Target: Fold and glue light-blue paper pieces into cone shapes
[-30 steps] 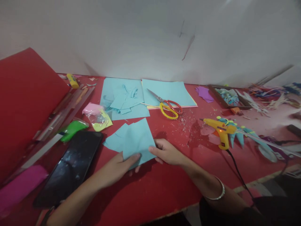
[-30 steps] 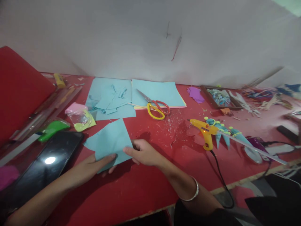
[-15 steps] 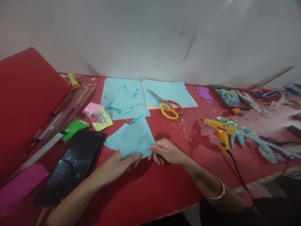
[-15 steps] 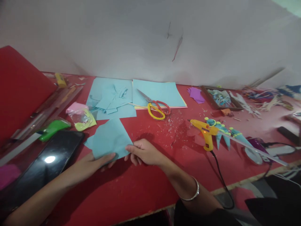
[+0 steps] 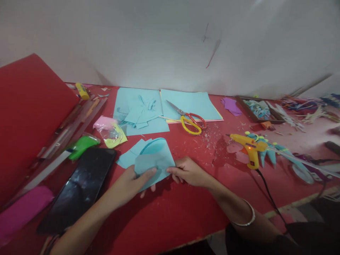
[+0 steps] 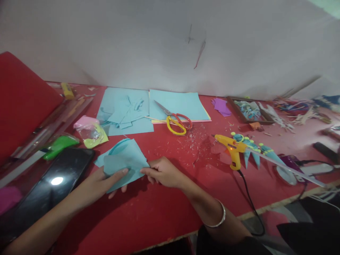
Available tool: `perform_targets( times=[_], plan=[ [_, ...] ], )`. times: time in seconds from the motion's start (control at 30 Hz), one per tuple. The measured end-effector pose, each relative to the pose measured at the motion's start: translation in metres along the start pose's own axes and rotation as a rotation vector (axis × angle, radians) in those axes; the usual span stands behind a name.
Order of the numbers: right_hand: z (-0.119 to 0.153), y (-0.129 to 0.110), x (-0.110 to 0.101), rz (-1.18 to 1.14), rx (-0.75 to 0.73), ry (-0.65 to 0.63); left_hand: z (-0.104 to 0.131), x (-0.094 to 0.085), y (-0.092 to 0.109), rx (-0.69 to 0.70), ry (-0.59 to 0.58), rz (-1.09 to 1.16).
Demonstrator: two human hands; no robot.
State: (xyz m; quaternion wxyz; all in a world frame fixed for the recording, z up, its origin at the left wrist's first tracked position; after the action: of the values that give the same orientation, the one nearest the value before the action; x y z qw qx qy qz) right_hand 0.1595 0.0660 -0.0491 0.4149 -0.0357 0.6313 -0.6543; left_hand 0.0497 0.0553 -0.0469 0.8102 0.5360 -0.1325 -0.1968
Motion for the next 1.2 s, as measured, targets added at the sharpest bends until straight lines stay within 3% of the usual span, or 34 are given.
perform_targets(
  times=[0.2,0.27,0.4,0.53,0.67,0.77,0.87,1.0,1.2],
  plan=[
    [0.003,0.001,-0.021,-0.217,0.010,0.320,0.003,0.006,0.003,0.038,-0.001,0.008],
    [0.005,0.001,-0.027,-0.220,-0.001,0.353,0.003,0.001,0.005,0.064,0.038,-0.011],
    [0.004,-0.003,-0.019,-0.149,-0.071,0.157,0.005,-0.021,0.009,0.099,0.212,0.002],
    [0.004,-0.005,-0.010,-0.105,-0.122,0.008,0.006,-0.035,0.015,0.138,0.261,-0.003],
    [0.002,-0.012,-0.010,0.066,-0.157,0.009,0.013,-0.039,0.037,0.367,0.354,-0.365],
    [0.001,-0.025,-0.005,0.279,-0.237,-0.003,0.028,-0.016,0.064,0.680,0.434,-0.841],
    [0.001,-0.035,0.001,0.506,-0.273,-0.021,0.037,0.021,0.071,0.883,0.321,-1.141],
    [0.004,-0.044,0.004,0.492,-0.274,-0.058,0.035,0.042,0.067,0.882,0.174,-1.238],
    [0.010,-0.056,0.001,0.318,-0.269,-0.102,0.038,0.039,0.072,0.891,0.087,-1.180]
  ],
)
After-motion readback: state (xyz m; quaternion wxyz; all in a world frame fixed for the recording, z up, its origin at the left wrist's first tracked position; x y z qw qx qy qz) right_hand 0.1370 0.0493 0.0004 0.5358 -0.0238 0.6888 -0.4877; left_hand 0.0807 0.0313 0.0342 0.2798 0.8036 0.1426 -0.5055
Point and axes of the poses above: each hand's wrist, its own z-axis away from the middle knuckle, its own x-axis out of the palm, y = z × x, the point moved 9 cm from there along -z, towards the middle knuckle, and after that the axes turned 14 degrees about z, right-handed, at the moved point
